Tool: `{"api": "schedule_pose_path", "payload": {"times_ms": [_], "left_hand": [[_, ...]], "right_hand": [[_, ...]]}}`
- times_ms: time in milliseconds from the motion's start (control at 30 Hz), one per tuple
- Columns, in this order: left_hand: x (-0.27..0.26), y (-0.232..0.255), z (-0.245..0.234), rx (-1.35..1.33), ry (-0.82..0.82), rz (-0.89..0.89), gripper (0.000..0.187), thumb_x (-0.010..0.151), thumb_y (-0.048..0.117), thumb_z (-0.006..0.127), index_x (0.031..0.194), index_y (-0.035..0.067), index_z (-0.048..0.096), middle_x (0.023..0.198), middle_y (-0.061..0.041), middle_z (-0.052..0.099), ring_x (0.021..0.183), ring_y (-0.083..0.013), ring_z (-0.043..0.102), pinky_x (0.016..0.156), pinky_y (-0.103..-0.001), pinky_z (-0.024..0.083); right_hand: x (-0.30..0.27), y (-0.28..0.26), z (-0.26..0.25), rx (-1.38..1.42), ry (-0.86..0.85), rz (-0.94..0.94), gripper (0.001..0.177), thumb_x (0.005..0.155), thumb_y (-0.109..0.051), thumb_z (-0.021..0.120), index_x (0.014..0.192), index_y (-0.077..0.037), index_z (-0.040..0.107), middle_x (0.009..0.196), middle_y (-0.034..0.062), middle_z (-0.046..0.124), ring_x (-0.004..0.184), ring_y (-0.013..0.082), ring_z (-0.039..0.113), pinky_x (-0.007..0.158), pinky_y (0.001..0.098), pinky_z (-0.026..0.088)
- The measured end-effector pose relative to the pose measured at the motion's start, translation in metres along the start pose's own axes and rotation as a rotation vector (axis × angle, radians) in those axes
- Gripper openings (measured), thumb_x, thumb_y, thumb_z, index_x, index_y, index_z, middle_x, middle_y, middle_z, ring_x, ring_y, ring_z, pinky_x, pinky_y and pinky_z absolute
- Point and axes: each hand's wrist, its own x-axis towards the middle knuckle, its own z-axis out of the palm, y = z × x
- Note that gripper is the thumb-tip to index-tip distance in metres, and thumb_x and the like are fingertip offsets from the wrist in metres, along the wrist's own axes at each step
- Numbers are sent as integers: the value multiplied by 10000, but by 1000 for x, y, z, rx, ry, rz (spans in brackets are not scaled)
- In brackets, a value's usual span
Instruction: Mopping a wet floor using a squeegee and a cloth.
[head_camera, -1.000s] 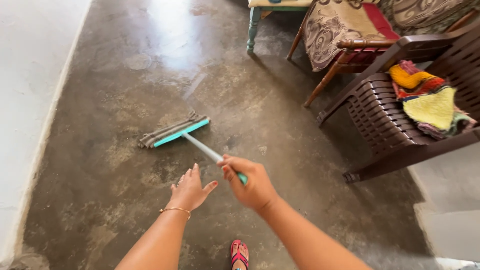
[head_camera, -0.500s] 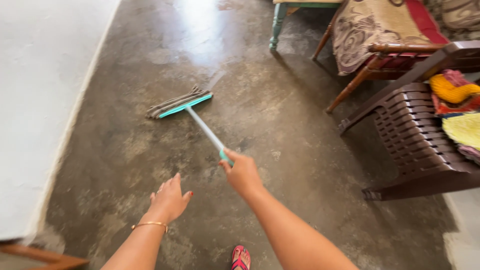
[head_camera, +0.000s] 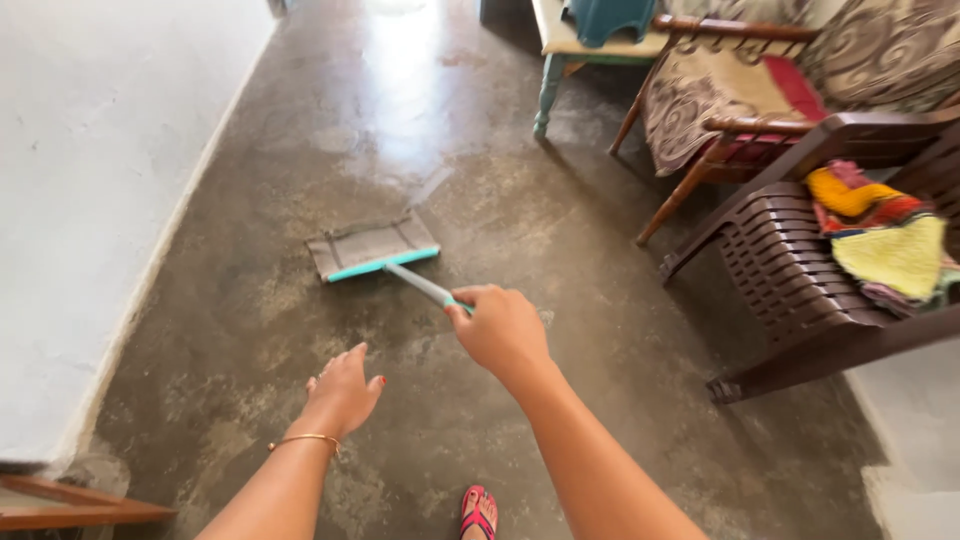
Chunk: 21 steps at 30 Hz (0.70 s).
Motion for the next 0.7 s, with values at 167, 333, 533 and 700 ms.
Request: {"api": "schedule_pose_path", "payload": {"times_ms": [167, 333, 533, 700], "left_hand": [[-40, -12, 14, -174, 33, 70, 810, 920, 416, 691, 1582, 140, 313, 1615, -100, 390, 1502, -283, 366, 1222, -491, 318], [-95, 26, 11, -390, 83, 334, 999, 794, 423, 822, 1556, 56, 289, 1594, -180, 377, 1485, -308, 363, 1190, -395, 330], [-130, 68, 45, -580, 44, 504, 1110, 687, 378, 912, 1539, 32, 290, 1554, -246, 372, 1482, -335, 327, 1165, -401, 333], [-142, 75, 63, -527, 139, 260, 673, 819, 345, 757, 1400, 86, 538, 1356, -246, 604, 1277, -399, 576, 1040, -459, 492]], "right_hand": [[-79, -17, -13, 7, 67, 100, 274, 872, -407, 687, 1097, -299, 800, 759, 81, 746, 739, 276, 726, 702, 424, 558], [-156, -48, -37, -60, 132, 105, 267, 862, -428, 685, 1046, -291, 822, 740, 82, 750, 738, 275, 721, 705, 417, 555], [-238, -68, -61, -115, 197, 114, 252, 854, -431, 679, 966, -270, 837, 685, 80, 725, 669, 272, 699, 654, 417, 544], [-240, -44, -37, 4, 458, -47, 215, 883, -296, 671, 795, -126, 768, 686, 96, 683, 620, 280, 646, 592, 411, 495]]}}
